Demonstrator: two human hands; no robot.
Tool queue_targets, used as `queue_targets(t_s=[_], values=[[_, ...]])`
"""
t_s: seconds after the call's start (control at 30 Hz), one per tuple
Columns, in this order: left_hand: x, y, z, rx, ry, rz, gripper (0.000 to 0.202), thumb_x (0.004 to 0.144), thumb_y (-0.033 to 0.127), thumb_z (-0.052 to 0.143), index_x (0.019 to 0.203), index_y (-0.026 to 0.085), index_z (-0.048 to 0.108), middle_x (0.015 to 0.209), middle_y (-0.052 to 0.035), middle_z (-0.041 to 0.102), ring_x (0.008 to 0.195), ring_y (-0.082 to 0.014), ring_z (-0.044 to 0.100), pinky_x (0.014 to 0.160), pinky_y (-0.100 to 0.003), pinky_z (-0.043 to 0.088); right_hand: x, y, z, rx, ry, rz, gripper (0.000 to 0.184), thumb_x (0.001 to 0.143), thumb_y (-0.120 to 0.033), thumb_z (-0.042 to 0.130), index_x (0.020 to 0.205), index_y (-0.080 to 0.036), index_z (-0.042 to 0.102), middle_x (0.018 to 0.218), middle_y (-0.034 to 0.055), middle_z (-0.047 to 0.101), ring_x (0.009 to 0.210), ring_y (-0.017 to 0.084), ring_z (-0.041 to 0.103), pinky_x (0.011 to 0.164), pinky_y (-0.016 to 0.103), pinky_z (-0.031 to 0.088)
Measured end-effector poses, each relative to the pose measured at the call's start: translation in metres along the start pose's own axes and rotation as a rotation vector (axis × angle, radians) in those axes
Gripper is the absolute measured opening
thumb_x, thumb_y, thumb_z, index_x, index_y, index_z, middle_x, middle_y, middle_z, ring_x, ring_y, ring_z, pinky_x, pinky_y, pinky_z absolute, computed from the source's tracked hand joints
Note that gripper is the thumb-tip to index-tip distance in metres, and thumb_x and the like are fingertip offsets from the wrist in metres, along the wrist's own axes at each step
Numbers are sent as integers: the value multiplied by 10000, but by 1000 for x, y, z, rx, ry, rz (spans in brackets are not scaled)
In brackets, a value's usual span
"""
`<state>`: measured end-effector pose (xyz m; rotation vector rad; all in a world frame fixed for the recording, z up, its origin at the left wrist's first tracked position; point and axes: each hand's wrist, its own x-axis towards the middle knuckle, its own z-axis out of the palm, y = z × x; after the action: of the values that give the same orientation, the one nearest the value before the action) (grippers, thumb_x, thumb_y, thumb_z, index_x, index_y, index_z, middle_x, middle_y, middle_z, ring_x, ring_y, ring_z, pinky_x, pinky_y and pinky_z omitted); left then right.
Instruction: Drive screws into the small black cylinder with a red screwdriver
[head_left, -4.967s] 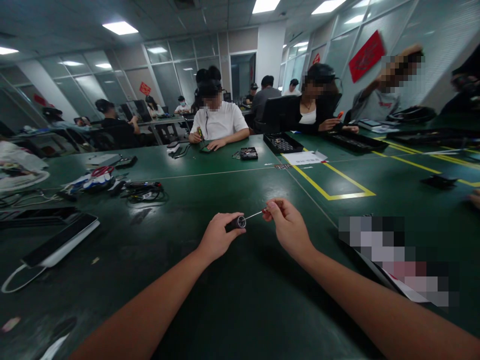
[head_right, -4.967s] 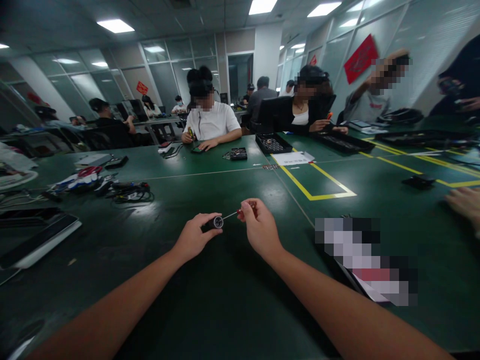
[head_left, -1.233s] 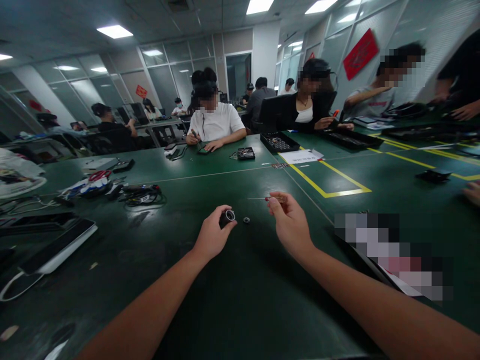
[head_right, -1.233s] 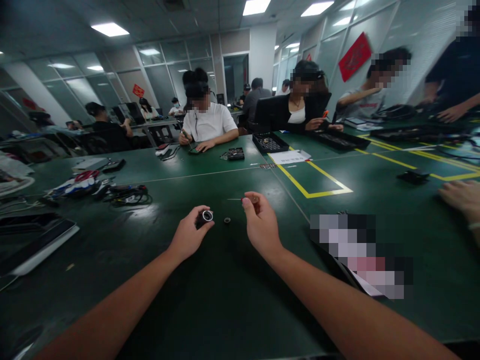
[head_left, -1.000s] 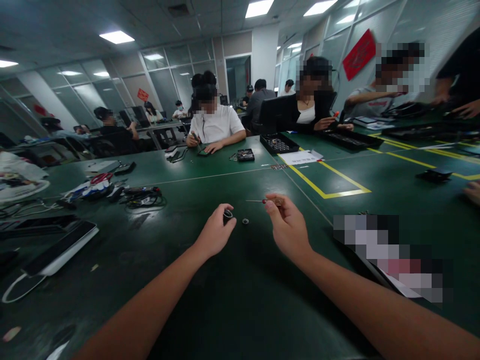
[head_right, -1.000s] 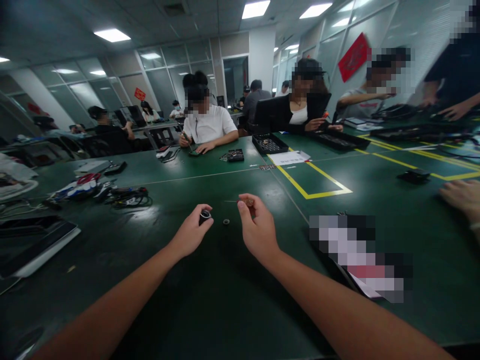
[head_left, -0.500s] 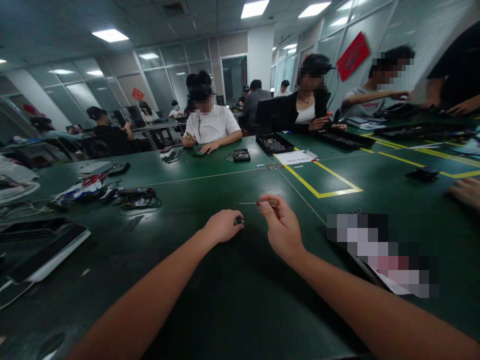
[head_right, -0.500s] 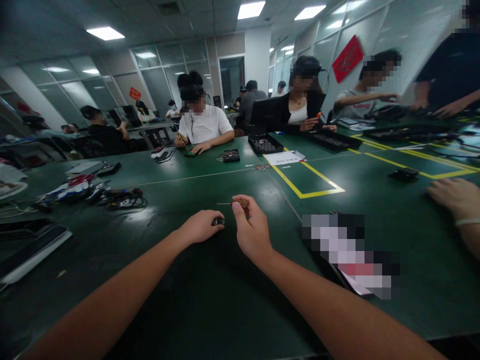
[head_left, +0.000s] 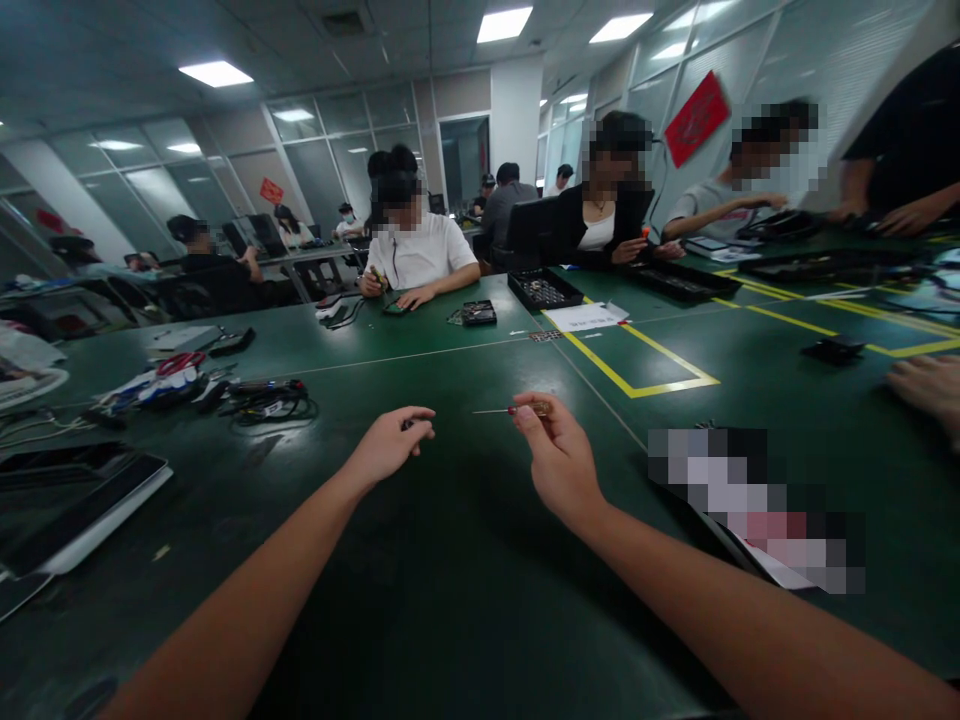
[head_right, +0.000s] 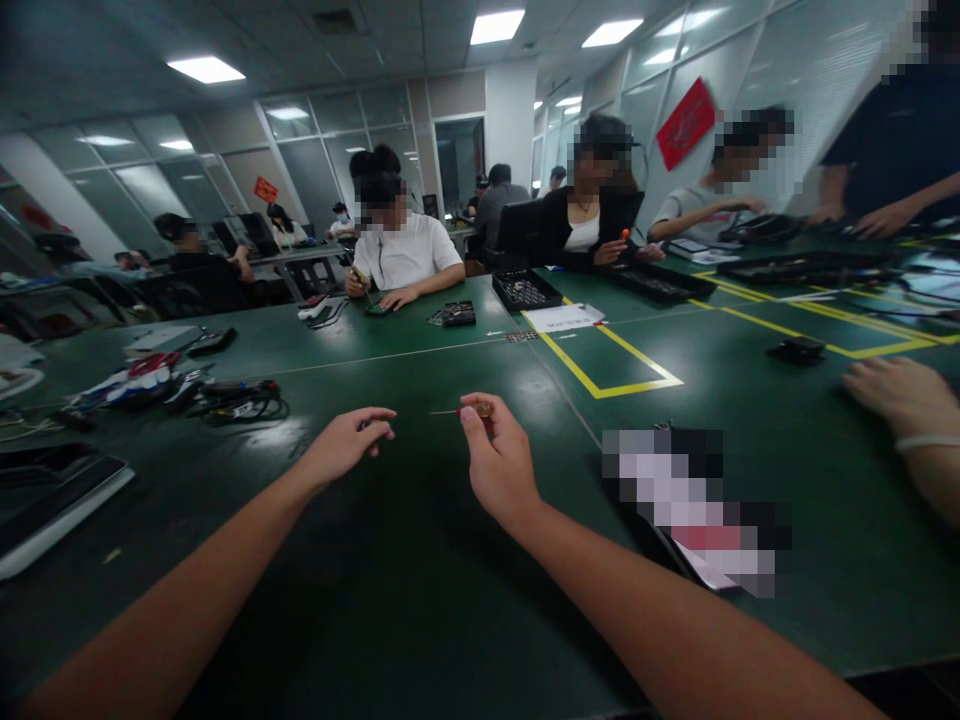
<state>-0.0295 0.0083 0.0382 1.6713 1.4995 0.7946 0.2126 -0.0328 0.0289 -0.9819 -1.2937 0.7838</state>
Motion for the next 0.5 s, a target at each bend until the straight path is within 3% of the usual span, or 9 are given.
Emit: queue_targets(t_s=[0.13, 0.27, 0.4, 0.5], values=[[-25, -7, -38, -408, 176, -127, 363, 818, 341, 579, 1087, 114, 666, 827, -53, 619, 575, -122, 521, 450, -209, 321, 1, 2, -1, 16, -2, 13, 245, 947, -457, 575, 1062, -252, 646, 948, 43, 674, 912, 224, 636, 827, 381, 510], [-61, -16, -83, -680, 408, -254, 148, 851, 249, 563, 938, 149, 629, 722, 14, 551, 551, -98, 473, 448, -189, 338, 2, 5, 0, 50, -8, 17, 243, 942, -458, 587, 1048, -248, 648, 951, 41, 672, 915, 219, 637, 837, 381, 507], [-101, -29, -125, -674, 615, -335, 170, 932, 200, 469, 855, 185, 620, 702, 56, 580, 587, -81, 480, 502, -165, 384, 3, 6, 2, 67, -4, 26, 239, 938, -451, 592, 1038, -243, 652, 948, 39, 676, 908, 213, 639, 831, 375, 501], [-130, -41, -149, -517, 891, -381, 208, 939, 166, 447, 768, 188, 563, 631, 78, 575, 600, -77, 497, 535, -148, 405, 3, 7, 3, 62, -2, 28, 244, 933, -453, 591, 1031, -237, 653, 936, 39, 684, 893, 214, 647, 819, 372, 503]])
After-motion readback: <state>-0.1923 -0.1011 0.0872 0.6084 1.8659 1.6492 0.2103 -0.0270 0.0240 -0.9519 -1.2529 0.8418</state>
